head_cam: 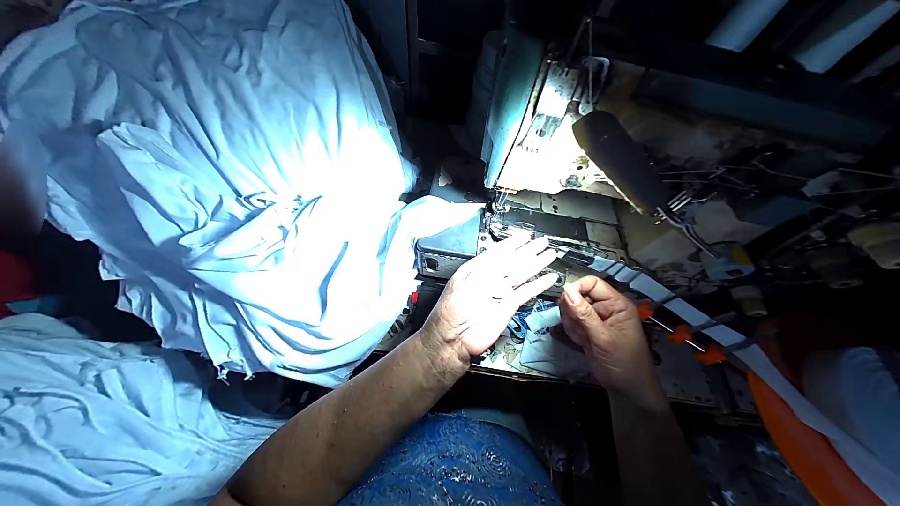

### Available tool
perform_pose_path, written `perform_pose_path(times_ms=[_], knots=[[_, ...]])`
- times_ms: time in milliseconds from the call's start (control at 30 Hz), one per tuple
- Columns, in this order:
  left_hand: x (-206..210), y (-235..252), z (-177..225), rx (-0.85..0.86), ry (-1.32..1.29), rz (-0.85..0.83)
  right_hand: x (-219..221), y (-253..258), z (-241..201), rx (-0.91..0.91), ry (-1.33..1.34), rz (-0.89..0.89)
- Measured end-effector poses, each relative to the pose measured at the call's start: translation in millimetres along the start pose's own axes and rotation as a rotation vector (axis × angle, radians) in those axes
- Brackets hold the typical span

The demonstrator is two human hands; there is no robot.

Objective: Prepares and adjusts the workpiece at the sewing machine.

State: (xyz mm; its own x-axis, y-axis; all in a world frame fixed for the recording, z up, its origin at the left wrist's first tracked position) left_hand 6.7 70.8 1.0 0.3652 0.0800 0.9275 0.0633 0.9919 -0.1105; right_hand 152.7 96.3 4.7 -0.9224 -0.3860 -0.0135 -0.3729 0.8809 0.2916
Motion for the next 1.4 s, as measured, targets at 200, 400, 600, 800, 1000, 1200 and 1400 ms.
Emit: perform_pose_path(times_ms=[200, 400, 600, 800, 1000, 1200, 1400], knots=[[5.6, -2.4, 1.8, 0.009, -0.087, -0.005, 14.5, -0.1, -35.6, -0.473, -0.840, 0.243], [17.0, -8.4, 6.4, 0.075, 0.027, -0.078, 23.7, -6.6, -41.4, -0.635, -0.995, 0.267], [20.5, -12.7, 4.8, 0.114, 0.074, -0.106, 27.0, -5.4, -53.8, -0.694, -1.058, 0.282], [22.9, -15.6, 5.7, 0.142, 0.079, -0.084, 30.9, -6.5, -60.6, -0.695, -1.107, 0.275], [23.7, -16.1, 4.5, 0.153, 0.105, -0.092, 33.0, -7.5, -62.3, -0.697, -1.166, 0.287], [24.1, -17.4, 3.4, 0.174, 0.098, -0.063, 34.6, -9.0, -62.7, -0.692, -1.181, 0.270], [25.3, -20.0, 3.2, 0.179, 0.166, -0.042, 33.7, -10.2, -62.5, -0.707, -1.157, 0.270]])
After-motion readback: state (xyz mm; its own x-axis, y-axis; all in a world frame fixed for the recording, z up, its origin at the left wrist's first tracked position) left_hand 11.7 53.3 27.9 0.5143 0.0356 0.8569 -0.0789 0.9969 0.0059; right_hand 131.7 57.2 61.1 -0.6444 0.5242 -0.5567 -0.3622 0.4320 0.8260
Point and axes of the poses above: each hand's wrist, its own y-axis towards the middle knuckle, its own x-axis out of the palm, z = x × y, the point moved 7 cm from there along y, towards the middle knuckle, and after that the axes turned 8 degrees about -y, right-handed, at the moved point
